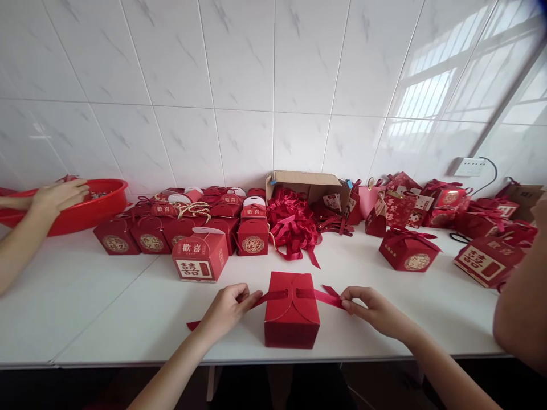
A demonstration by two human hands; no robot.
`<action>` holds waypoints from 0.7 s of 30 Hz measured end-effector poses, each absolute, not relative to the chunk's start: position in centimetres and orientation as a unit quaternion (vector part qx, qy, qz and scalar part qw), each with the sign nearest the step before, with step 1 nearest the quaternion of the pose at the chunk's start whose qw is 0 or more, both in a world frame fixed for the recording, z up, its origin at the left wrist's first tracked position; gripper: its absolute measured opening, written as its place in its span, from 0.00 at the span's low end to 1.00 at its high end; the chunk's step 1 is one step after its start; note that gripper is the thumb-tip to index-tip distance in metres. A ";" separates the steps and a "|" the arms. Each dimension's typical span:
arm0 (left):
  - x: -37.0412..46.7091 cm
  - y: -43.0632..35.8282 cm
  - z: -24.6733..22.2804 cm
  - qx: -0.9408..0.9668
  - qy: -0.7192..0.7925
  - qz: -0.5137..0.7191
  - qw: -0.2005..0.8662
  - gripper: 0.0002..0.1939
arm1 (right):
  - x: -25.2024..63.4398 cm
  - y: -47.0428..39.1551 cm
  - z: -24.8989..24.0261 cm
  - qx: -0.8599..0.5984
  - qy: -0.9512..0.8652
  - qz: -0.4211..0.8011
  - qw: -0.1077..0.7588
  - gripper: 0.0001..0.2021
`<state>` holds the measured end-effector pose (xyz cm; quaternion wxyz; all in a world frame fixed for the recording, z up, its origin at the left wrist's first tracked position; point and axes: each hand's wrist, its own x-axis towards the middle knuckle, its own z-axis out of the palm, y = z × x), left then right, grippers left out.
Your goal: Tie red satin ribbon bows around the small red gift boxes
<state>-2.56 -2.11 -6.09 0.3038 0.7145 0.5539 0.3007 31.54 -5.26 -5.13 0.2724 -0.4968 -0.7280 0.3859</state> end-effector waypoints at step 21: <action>-2.2 -6.5 -3.5 0.632 0.507 0.549 0.206 0.05 | 29.9 -6.9 -8.4 -0.584 -0.546 0.196 0.568 0.17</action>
